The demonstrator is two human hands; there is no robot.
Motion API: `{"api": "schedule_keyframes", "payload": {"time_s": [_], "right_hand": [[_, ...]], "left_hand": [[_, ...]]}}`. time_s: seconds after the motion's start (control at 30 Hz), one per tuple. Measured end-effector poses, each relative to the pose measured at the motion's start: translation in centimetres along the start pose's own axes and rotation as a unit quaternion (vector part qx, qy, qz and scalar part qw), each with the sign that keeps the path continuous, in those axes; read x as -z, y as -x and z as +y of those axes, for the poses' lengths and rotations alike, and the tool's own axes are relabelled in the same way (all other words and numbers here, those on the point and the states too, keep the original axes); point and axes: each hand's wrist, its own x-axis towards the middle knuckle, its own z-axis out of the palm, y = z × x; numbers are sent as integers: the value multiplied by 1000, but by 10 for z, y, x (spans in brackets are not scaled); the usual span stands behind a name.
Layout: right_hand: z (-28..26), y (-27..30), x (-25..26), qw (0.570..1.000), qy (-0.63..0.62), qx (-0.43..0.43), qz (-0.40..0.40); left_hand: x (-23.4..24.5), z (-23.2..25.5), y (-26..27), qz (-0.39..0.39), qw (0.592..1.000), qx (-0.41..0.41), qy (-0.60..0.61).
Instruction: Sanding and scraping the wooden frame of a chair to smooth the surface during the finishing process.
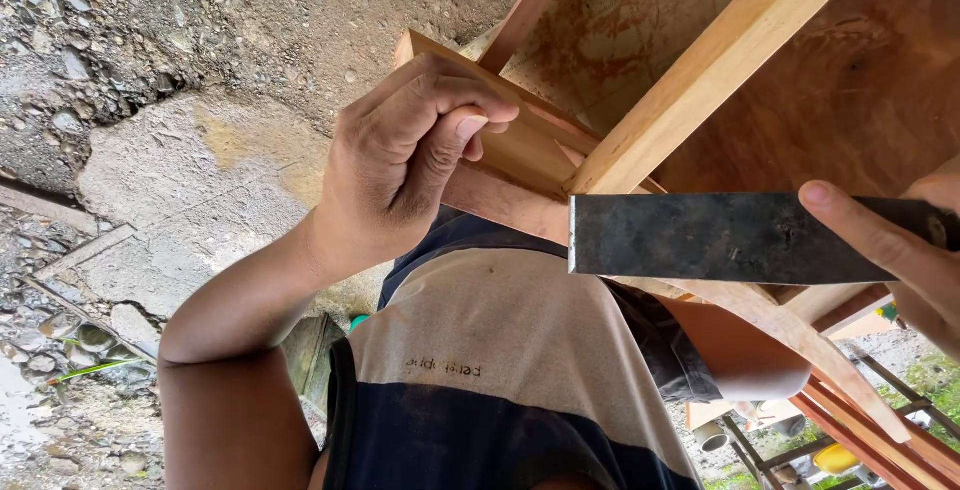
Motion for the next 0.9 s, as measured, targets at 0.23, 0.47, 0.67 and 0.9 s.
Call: {"api": "schedule_keyframes", "payload": {"time_s": [0.23,0.47,0.67,0.9], "right_hand": [[-31,-3,-6,975,-168,-127,78],[18,14,-22,982,-166,-22,88],[7,-9,7,990,-127,-9,67],[-49,3,22,986,-126,-91,60]], "left_hand": [[0,2,-1,2,1000,7,-3],[0,1,0,1,1000,8,-10],[0,1,0,0,1000,10,-16],[1,1,0,-9,1000,10,-3]]}}
